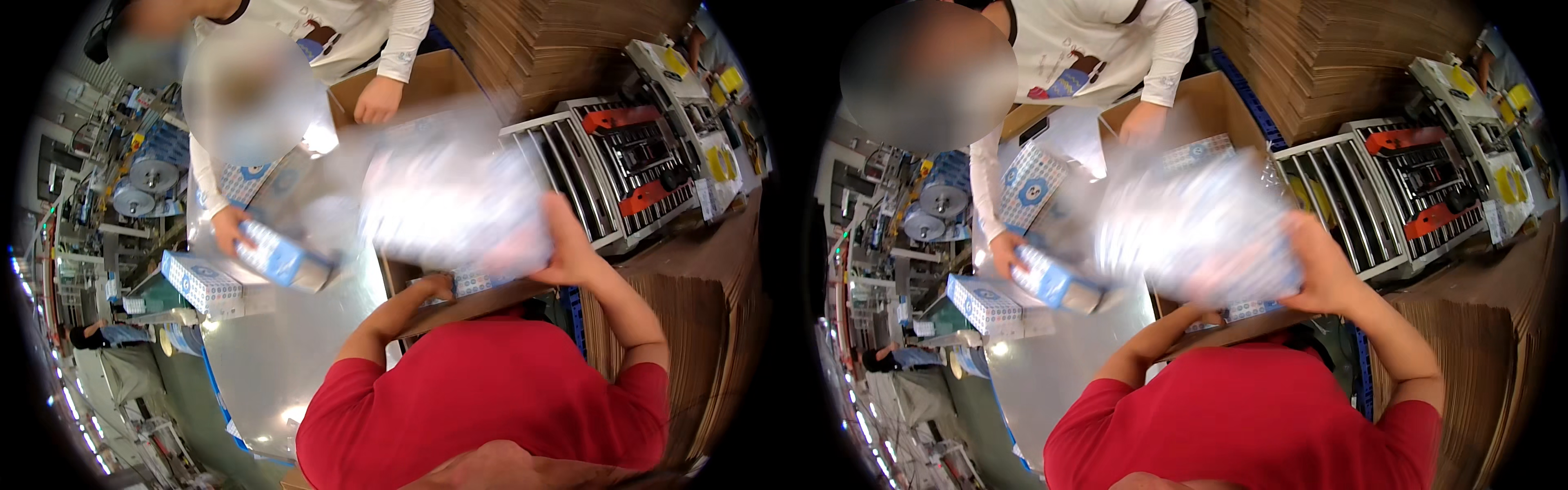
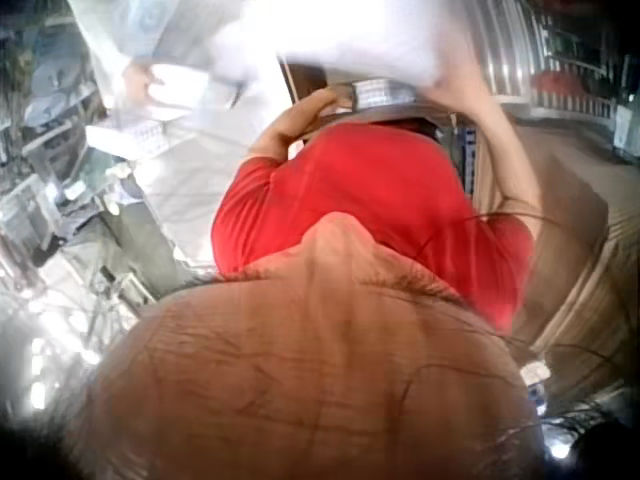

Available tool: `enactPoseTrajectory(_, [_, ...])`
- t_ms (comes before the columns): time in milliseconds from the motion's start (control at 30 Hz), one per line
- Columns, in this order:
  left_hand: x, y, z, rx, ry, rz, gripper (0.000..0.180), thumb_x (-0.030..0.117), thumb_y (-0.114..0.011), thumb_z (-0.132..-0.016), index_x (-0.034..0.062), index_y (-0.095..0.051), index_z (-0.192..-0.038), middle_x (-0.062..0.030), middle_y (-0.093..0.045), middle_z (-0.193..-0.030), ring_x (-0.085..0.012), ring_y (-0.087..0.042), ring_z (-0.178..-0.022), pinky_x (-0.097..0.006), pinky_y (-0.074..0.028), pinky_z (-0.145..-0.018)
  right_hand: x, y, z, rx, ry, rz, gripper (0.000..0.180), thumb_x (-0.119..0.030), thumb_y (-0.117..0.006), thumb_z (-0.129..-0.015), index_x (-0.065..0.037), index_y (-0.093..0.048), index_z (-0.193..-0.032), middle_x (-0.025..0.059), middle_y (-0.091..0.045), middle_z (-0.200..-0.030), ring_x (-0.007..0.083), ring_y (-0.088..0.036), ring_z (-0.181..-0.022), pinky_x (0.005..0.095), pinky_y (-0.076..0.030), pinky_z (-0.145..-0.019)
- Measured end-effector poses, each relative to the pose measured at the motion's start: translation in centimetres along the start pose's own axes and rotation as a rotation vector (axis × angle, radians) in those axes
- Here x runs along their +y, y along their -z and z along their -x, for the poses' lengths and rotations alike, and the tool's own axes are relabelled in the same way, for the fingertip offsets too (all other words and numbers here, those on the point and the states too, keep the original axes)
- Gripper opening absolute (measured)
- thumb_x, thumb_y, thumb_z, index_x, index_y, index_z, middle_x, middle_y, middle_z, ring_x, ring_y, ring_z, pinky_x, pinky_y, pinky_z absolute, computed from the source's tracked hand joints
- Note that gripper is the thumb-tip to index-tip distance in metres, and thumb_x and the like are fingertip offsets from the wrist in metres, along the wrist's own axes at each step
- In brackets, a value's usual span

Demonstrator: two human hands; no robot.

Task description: The person packs blue and white rectangular boxes into cardboard shipping boxes on a metal table, folds the box flaps closed, and places them onto a conveyor belt.

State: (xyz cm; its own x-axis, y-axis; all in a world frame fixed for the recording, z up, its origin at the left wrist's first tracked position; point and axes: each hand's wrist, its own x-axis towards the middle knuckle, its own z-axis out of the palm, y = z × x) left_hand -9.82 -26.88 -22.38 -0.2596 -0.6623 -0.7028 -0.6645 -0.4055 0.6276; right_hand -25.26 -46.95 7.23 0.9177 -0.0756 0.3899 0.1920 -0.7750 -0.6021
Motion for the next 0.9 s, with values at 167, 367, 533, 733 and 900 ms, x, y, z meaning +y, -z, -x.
enactPoseTrajectory(167, [2.2, 1.2, 1.3, -0.041, -0.045, 0.002, 0.075, 0.044, -0.063, -0.069, -0.0050, -0.047, -0.124, -0.0261, -0.051, -0.123, -0.0365, -0.053, -0.109, -0.040, -0.042, -0.090, 7.1, -11.6, -2.6, -0.485, 0.237, 0.634, 0.092, -0.012, -0.071, -0.057, -0.026, -0.032, -0.138, 0.0233, -0.044, -0.117, 0.0394, -0.042, -0.111, 0.0526, -0.035, -0.088])
enactPoseTrajectory(367, [6.2, 2.3, 13.8, 0.701, -0.298, 0.526, 0.052, 0.025, -0.053, -0.086, 0.0020, -0.042, -0.130, -0.0203, -0.049, -0.128, -0.0321, -0.048, -0.116, -0.038, -0.041, -0.093, 21.0, -24.8, 2.1, -1.339, -0.396, 0.282, 0.117, -0.028, -0.080, -0.057, -0.029, -0.004, -0.145, 0.0284, -0.021, -0.141, 0.0447, -0.021, -0.131, 0.0544, -0.029, -0.100])
enactPoseTrajectory(533, [-6.4, -3.5, 27.9, 1.768, 0.382, 0.212, 0.045, 0.018, -0.065, -0.077, 0.0017, -0.053, -0.117, -0.0184, -0.054, -0.118, -0.0342, -0.049, -0.114, -0.041, -0.038, -0.096, 14.0, -26.9, 1.0, -1.415, -0.335, 0.749, 0.103, -0.035, -0.076, -0.064, -0.021, -0.015, -0.145, 0.0295, -0.024, -0.140, 0.0409, -0.037, -0.124, 0.0415, -0.036, -0.100])
enactPoseTrajectory(733, [-24.7, -6.8, 51.1, 1.679, 1.733, -0.595, 0.056, 0.041, -0.063, -0.076, -0.0010, -0.055, -0.112, -0.0200, -0.051, -0.116, -0.0350, -0.046, -0.110, -0.045, -0.042, -0.087, 17.1, -28.6, -1.2, -1.303, -0.074, 0.268, 0.068, -0.044, -0.063, -0.073, -0.010, -0.044, -0.129, 0.0255, -0.050, -0.121, 0.0388, -0.050, -0.110, 0.0425, -0.042, -0.092])
enactPoseTrajectory(900, [-27.9, -1.8, 50.9, 1.579, 1.827, 0.301, 0.079, 0.056, -0.056, -0.076, 0.0163, -0.029, -0.139, -0.0189, -0.035, -0.133, -0.0375, -0.041, -0.118, -0.056, -0.036, -0.090, 10.7, -23.6, -1.5, -1.168, -0.154, 0.135, 0.055, -0.033, -0.059, -0.076, -0.007, -0.047, -0.124, 0.0215, -0.057, -0.109, 0.0374, -0.055, -0.100, 0.0453, -0.045, -0.083])
